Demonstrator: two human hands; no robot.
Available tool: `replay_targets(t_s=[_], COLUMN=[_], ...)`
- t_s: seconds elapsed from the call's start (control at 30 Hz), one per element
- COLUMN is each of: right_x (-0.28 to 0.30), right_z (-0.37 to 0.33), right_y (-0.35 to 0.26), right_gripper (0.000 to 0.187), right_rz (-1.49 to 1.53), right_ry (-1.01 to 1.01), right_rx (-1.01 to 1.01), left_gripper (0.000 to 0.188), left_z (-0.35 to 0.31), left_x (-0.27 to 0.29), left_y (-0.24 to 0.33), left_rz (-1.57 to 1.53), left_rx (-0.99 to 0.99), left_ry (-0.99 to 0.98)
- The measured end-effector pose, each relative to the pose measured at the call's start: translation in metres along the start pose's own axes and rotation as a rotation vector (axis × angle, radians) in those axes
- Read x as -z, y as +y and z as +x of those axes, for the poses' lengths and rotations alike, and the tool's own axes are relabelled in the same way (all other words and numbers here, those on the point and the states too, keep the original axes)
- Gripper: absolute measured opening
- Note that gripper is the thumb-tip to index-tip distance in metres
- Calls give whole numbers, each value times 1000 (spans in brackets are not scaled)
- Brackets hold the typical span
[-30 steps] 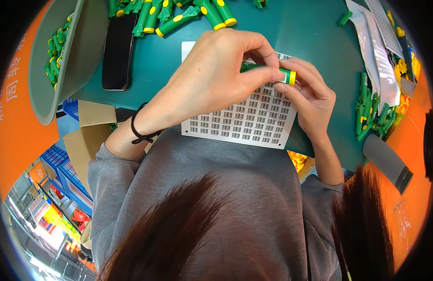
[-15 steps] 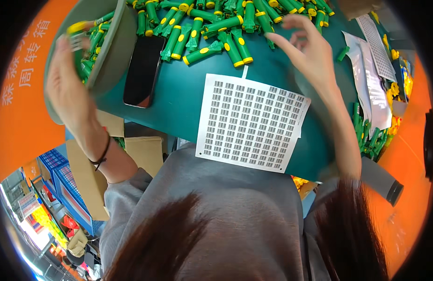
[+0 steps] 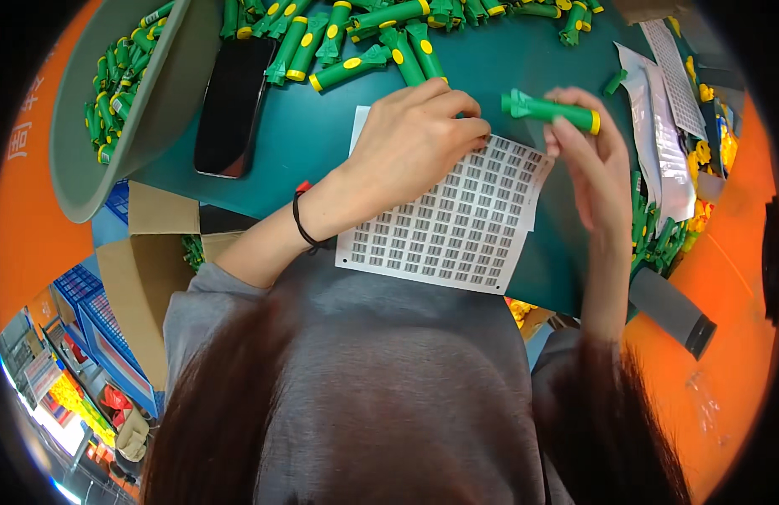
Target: Apply small adhesive labels to plastic toy components at a factory workbench.
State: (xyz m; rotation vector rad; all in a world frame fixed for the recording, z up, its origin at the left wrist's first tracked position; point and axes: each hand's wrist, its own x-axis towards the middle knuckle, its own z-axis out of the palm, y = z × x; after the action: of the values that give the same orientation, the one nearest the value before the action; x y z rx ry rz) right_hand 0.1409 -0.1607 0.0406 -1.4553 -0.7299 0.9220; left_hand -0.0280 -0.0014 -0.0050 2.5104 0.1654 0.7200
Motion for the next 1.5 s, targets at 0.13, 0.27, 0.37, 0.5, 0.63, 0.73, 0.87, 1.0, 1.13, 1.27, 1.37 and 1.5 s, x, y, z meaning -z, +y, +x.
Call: replay_targets(t_s=[0.13,0.27,0.37,0.5,0.63,0.73,0.87,1.0,1.13,1.27,1.37,1.5], right_x=[6,3,5,1,-6,-8,-4,-14,-18,-14,-14,-14], right_z=[-35,-44,-46,-49,-49,-49,-51,-53,-57,-57,-58,-58], right_y=[25,51,51,53,53,55,52,49,50,52,52,52], right_gripper=[35,35,32,32,36,33,31,37,40,39,40,41], right_rz=[234,283,335,281,198,-12,2,14,136,129,81,82], right_ry=[166,218,194,180,134,192,239,184,152,135,142,137], right_rx=[-58,105,121,92,178,353,350,274,277,300,289,320], left_gripper=[13,13,10,8,12,12,7,12,13,15,16,15], left_z=[-5,-9,-6,1,22,34,60,33,31,30,32,31], left_x=[-9,-16,-20,-9,28,44,63,48,34,27,27,25], left_y=[-4,-2,-5,1,18,26,55,44,56,54,55,55], left_rz=[51,100,35,-248,-700,-522,-333,-588,-636,-579,-577,-561], left_rx=[-140,-192,-130,47,423,300,422,319,481,386,401,381], left_ry=[48,91,85,21,-124,-123,22,-223,-275,-295,-313,-297])
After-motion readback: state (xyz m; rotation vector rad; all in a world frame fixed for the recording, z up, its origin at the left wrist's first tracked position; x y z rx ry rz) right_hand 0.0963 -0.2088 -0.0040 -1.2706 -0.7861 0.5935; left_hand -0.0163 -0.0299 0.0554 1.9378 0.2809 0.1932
